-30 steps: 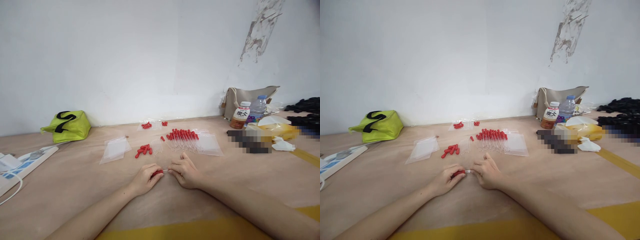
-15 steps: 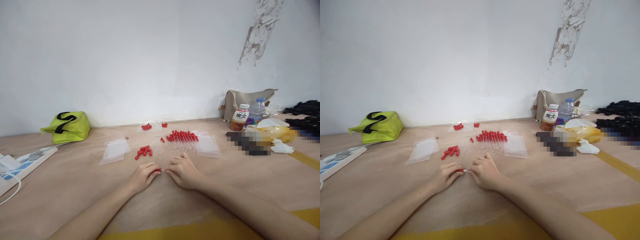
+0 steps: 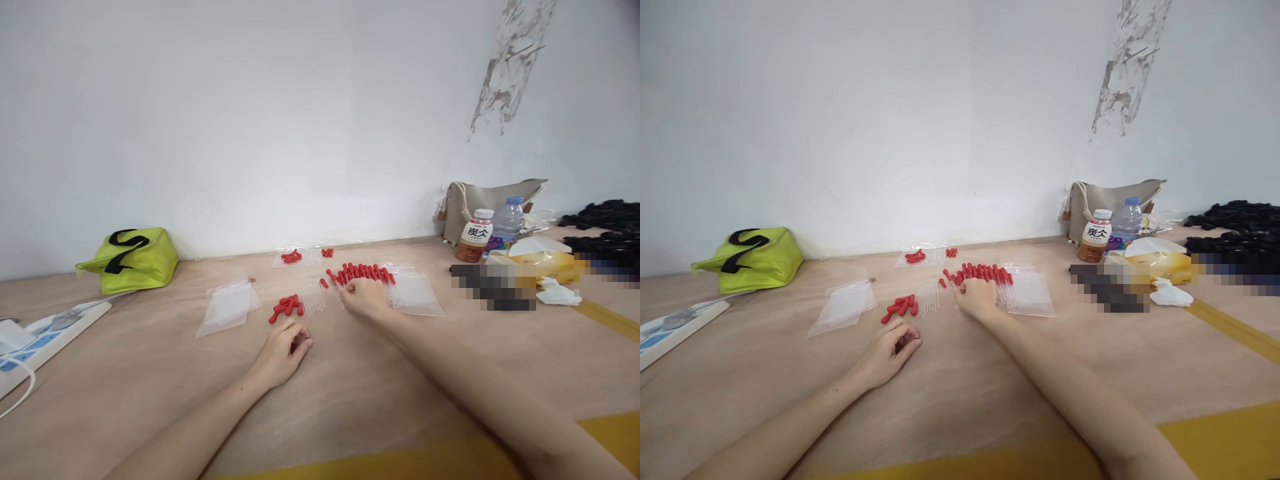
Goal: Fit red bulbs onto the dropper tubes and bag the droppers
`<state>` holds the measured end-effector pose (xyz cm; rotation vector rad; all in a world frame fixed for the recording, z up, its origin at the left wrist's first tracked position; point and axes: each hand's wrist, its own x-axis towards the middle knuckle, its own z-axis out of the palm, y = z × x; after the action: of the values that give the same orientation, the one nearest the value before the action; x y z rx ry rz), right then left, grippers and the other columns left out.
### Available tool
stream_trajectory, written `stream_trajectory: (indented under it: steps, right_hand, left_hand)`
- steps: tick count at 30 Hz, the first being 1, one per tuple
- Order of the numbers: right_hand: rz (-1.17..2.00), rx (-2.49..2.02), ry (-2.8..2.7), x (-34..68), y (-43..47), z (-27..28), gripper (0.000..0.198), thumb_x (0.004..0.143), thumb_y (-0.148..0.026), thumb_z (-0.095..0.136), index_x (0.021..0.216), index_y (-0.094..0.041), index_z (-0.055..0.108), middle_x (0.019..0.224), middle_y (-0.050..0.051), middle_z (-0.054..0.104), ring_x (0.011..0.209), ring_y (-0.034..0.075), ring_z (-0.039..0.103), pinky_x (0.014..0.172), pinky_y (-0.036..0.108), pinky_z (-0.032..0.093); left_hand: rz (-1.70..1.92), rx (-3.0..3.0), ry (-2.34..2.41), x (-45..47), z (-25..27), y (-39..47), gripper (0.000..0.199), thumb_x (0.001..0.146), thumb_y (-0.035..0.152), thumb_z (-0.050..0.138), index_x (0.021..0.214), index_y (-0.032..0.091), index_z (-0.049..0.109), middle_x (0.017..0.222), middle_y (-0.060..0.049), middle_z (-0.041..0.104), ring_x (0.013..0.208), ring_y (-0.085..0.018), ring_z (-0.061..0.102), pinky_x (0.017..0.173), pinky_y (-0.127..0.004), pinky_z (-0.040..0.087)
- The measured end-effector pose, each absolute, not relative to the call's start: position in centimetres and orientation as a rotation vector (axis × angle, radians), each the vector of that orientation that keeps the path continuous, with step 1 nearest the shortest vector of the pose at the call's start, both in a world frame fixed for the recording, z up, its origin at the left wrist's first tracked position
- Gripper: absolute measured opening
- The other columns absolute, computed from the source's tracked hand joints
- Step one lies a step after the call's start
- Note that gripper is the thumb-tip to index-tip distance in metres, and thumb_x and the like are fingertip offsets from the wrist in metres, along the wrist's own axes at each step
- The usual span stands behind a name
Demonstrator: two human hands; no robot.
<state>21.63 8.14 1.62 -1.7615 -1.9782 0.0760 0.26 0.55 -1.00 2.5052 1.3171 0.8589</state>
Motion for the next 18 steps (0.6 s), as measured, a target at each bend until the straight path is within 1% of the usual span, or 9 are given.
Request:
stream_trajectory:
  steps: [3, 8, 11, 15, 18]
  right_hand:
    - [0.059, -1.875, -1.946, 20.2, 9.6, 1.0, 0.033, 0.080, -0.040, 0.040, 0.070, -0.018, 0.064, 0.079, 0.007, 0.066, 0.080, 0.020, 0.058, 0.077, 0.033, 0.026]
    - [0.060, -1.944, -1.923, 18.9, 10.3, 0.3, 0.031, 0.077, -0.035, 0.042, 0.079, -0.015, 0.065, 0.083, 0.012, 0.066, 0.081, 0.023, 0.058, 0.080, 0.038, 0.024]
    - [0.063, -1.971, -1.918, 18.5, 10.2, 0.2, 0.033, 0.076, -0.037, 0.042, 0.079, -0.014, 0.065, 0.082, 0.013, 0.066, 0.078, 0.024, 0.059, 0.080, 0.039, 0.024]
    - [0.078, -1.983, -1.947, 18.5, 9.9, 0.4, 0.033, 0.076, -0.039, 0.042, 0.076, -0.015, 0.065, 0.081, 0.012, 0.066, 0.076, 0.023, 0.059, 0.081, 0.041, 0.024]
    - [0.021, -1.976, -1.966, 18.6, 9.6, 0.4, 0.037, 0.077, -0.044, 0.041, 0.074, -0.015, 0.065, 0.080, 0.013, 0.066, 0.076, 0.023, 0.059, 0.082, 0.042, 0.022]
  left_hand:
    - [0.853, 2.492, 1.330, 0.1, -1.0, 0.5, 0.010, 0.082, 0.024, 0.047, 0.077, 0.017, 0.053, 0.075, -0.002, 0.049, 0.064, -0.014, 0.050, 0.059, -0.026, 0.040]
    - [0.849, 2.489, 1.329, 0.1, -1.0, 0.5, 0.008, 0.081, 0.023, 0.048, 0.078, 0.017, 0.053, 0.075, -0.001, 0.050, 0.063, -0.013, 0.050, 0.058, -0.025, 0.040]
    - [0.856, 2.482, 1.323, 0.1, -0.9, 0.5, 0.008, 0.081, 0.023, 0.049, 0.078, 0.017, 0.054, 0.074, -0.001, 0.050, 0.063, -0.013, 0.050, 0.058, -0.025, 0.040]
    - [0.868, 2.482, 1.320, 0.1, -0.8, 0.5, 0.009, 0.081, 0.024, 0.049, 0.077, 0.017, 0.054, 0.075, -0.001, 0.051, 0.064, -0.014, 0.050, 0.059, -0.026, 0.040]
    - [0.862, 2.485, 1.326, 0.1, -0.8, 0.4, 0.009, 0.081, 0.024, 0.049, 0.077, 0.017, 0.053, 0.074, -0.002, 0.050, 0.065, -0.014, 0.049, 0.059, -0.026, 0.040]
